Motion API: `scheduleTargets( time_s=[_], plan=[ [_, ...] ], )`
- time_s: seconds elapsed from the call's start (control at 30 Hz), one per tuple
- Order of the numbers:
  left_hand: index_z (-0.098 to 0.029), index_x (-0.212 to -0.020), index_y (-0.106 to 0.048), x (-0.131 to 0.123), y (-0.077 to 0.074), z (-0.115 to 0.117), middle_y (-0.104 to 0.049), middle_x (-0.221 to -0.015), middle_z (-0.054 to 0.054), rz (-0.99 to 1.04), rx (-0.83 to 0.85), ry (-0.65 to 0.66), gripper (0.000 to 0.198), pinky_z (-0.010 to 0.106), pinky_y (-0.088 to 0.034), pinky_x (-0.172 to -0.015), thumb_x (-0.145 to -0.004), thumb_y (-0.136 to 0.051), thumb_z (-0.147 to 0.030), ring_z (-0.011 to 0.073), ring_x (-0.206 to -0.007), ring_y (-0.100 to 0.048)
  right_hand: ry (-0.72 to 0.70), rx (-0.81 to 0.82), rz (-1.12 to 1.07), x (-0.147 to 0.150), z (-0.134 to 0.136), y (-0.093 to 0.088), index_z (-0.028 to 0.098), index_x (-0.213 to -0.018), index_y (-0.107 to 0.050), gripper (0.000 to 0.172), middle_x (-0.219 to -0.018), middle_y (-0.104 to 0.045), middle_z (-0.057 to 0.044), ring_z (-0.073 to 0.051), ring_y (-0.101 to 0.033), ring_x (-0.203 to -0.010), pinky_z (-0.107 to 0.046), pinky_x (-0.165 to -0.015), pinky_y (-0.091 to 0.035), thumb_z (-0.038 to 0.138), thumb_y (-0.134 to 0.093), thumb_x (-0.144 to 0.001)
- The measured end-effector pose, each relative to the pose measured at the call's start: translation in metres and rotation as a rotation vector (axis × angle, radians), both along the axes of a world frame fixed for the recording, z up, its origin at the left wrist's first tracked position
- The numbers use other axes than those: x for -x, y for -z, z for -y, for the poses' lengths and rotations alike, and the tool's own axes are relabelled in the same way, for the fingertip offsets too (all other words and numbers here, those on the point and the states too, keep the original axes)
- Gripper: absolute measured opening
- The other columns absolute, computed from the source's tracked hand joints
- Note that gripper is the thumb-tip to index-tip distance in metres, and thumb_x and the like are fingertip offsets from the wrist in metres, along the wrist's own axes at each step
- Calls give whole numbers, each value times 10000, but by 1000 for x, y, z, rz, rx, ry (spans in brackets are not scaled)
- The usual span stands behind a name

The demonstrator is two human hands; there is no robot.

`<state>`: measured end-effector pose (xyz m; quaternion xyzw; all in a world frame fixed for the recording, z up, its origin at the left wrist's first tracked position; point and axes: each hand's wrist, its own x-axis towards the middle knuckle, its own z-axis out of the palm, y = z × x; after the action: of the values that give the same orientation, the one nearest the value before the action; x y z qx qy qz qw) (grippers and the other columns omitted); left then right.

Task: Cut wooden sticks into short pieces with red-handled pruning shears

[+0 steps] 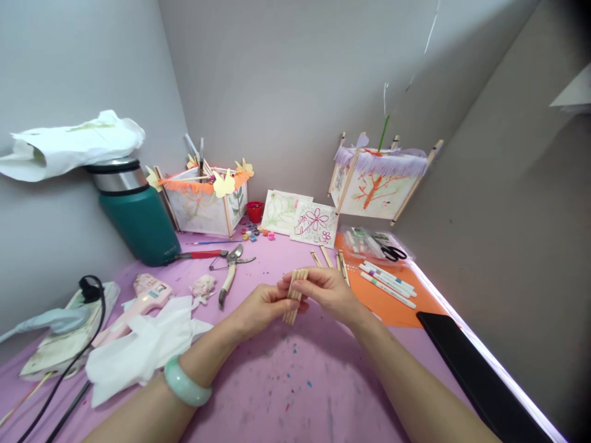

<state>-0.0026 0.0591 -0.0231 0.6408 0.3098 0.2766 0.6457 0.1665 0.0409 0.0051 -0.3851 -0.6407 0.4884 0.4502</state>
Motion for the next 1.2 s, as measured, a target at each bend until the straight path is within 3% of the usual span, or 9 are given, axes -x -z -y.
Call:
scheduleTargets(
  time_s=[0.23, 0.53, 0.63, 0.8, 1.0, 1.1, 1.2],
  plan=[
    [-111, -998, -697, 1, -4, 2, -715, -979, 117, 6, 16, 42, 346, 363, -448, -871, -774, -620, -363, 239, -944, -638, -17, -5, -15, 0, 1, 6, 200, -983, -698, 261, -926, -718, -48, -183, -660, -855, -301, -746, -516, 362, -628, -790],
    [-108, -923, -715, -4, -3, 6, -723, -934, 116, 30, 66, -36, 346, 350, -474, -831, -692, -698, -365, 248, -907, -654, -5, 20, -57, 3, 2, 2, 163, -940, -698, 240, -874, -715, -55, -169, -656, -802, -280, -700, -511, 334, -623, -789],
    [-113, -882, -722, -6, -1, 8, -725, -906, 111, 72, 34, -58, 303, 358, -467, -843, -697, -697, -351, 245, -899, -654, -24, 26, -60, 1, 3, -1, 165, -939, -698, 221, -887, -714, -54, -159, -651, -803, -256, -675, -507, 309, -619, -791],
    [-91, -880, -720, -9, 1, 10, -717, -883, 131, 88, -3, -76, 326, 353, -463, -801, -705, -686, -363, 239, -862, -643, -82, 16, -10, -3, 4, -4, 159, -902, -707, 213, -819, -703, -50, -125, -613, -647, -223, -551, -467, 315, -610, -793],
    [-80, -879, -700, -17, 4, 17, -696, -842, 111, 123, -73, -111, 385, 293, -455, -706, -757, -609, -433, 190, -767, -620, -13, 44, 60, 2, 7, -7, 173, -867, -720, 244, -815, -706, -68, -184, -633, -740, -273, -605, -492, 378, -625, -774],
    [-82, -795, -693, -12, -5, 19, -689, -813, 116, 165, -44, -94, 388, 319, -470, -761, -747, -613, -459, 209, -801, -633, -36, 56, 36, 2, 5, -9, 185, -909, -716, 285, -886, -708, -82, -201, -640, -801, -303, -671, -506, 419, -625, -776],
    [-89, -824, -678, 7, -26, 18, -689, -842, 120, 230, 57, -83, 350, 359, -489, -786, -726, -661, -425, 227, -808, -653, -86, 67, -153, 6, -5, -11, 214, -1053, -661, 405, -1069, -669, -94, -216, -629, -924, -353, -784, -501, 510, -573, -792]
  ],
)
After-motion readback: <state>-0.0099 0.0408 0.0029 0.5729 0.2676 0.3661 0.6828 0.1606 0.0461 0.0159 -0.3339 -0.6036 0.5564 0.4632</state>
